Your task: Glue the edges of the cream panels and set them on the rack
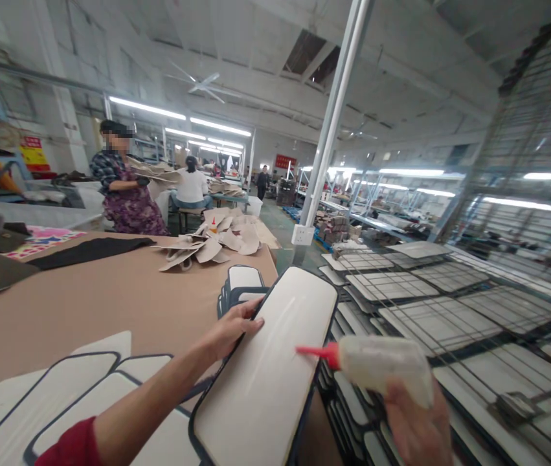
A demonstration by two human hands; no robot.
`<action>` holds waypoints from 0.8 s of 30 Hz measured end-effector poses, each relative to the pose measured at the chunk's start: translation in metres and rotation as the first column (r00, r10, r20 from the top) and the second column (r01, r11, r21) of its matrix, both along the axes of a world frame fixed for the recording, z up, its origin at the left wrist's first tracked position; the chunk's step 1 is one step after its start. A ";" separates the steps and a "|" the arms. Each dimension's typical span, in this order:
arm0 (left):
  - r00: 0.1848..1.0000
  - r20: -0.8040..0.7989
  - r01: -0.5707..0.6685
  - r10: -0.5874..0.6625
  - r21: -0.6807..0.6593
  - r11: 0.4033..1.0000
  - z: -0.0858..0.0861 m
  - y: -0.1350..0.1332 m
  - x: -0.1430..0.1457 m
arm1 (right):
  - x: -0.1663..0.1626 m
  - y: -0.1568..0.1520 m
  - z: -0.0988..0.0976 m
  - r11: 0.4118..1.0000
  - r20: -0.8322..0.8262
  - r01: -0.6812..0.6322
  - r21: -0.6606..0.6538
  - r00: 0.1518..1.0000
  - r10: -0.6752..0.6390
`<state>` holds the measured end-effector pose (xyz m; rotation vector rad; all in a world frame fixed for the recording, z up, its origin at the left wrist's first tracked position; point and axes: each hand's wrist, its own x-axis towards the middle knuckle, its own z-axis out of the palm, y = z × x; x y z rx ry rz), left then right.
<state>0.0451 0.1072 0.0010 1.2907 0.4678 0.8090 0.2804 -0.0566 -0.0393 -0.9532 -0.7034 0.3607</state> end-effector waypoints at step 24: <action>0.997 -0.074 0.006 -0.005 0.016 1.000 0.020 -0.011 0.046 | 0.012 -0.072 0.027 0.921 -0.425 0.353 0.166 0.868 -0.256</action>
